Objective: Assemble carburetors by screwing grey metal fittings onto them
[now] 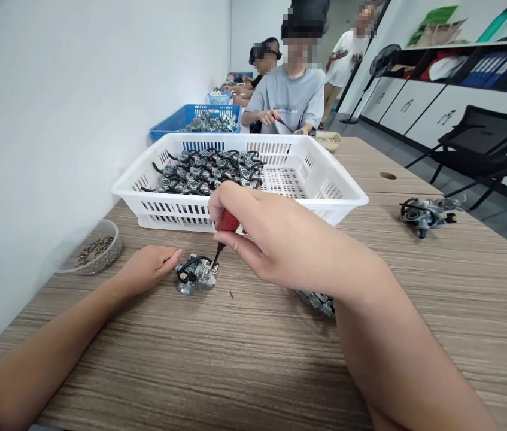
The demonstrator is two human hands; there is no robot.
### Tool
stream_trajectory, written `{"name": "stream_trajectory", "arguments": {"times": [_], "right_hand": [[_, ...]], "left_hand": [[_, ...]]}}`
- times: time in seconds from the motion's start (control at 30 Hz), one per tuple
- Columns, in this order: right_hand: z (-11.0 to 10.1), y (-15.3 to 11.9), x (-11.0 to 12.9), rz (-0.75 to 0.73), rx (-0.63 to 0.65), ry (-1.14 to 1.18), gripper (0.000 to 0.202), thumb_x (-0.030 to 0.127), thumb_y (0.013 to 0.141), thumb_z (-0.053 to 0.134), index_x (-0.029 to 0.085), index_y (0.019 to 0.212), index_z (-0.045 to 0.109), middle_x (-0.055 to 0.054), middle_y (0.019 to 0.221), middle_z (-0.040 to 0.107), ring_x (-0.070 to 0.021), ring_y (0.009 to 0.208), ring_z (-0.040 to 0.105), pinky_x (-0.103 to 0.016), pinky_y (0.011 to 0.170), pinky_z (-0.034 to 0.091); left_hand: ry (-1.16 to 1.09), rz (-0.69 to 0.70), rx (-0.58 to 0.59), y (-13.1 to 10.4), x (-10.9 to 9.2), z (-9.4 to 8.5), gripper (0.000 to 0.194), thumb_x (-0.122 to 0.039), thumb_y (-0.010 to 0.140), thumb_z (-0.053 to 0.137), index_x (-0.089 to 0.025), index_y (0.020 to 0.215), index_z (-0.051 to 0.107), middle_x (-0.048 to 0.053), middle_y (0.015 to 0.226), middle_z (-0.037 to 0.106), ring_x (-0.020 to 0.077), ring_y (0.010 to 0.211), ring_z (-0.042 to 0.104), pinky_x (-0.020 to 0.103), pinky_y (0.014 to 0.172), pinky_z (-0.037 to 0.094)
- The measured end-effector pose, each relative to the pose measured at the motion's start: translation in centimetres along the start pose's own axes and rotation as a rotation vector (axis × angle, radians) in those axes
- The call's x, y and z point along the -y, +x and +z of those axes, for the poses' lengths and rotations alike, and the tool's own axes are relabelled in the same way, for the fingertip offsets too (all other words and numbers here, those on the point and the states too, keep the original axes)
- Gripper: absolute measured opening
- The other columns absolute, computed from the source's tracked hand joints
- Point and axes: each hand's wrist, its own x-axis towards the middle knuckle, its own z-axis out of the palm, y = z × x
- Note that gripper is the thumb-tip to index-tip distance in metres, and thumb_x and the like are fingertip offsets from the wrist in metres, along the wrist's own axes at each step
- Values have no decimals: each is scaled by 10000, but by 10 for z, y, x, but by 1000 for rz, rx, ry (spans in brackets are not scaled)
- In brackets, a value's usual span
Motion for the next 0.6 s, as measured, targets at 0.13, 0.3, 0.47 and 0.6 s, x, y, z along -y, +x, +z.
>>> {"name": "stream_trajectory", "arguments": {"times": [0.13, 0.3, 0.47, 0.6], "right_hand": [[2, 2, 4, -14, -42, -188, 159, 378, 1086, 572, 220, 1067, 573, -33, 886, 739, -207, 721, 658, -335, 611, 370], [7, 4, 8, 54, -152, -399, 248, 456, 1059, 615, 238, 951, 571, 32, 632, 662, -175, 516, 556, -323, 540, 237], [1, 0, 6, 69, -74, -187, 212, 425, 1048, 616, 227, 1069, 543, -74, 974, 746, -236, 789, 674, -363, 651, 438], [-5, -2, 4, 32, 14, -26, 81, 302, 1080, 518, 232, 1113, 542, -99, 1094, 710, -245, 901, 664, -377, 735, 487]], "left_hand": [[18, -9, 24, 0, -2, -2, 538, -504, 1124, 310, -226, 727, 544, 53, 742, 702, 223, 687, 576, 337, 656, 280], [42, -7, 14, -1, -5, -4, 553, -500, 1126, 308, -219, 709, 537, 57, 730, 692, 218, 685, 562, 338, 654, 265], [37, 8, -19, -2, -5, -3, 543, -474, 1122, 349, -218, 694, 562, 60, 711, 689, 218, 671, 563, 331, 640, 256], [54, 24, -47, -3, -5, -2, 547, -469, 1120, 371, -217, 682, 579, 56, 696, 688, 212, 654, 550, 324, 630, 244]]}}
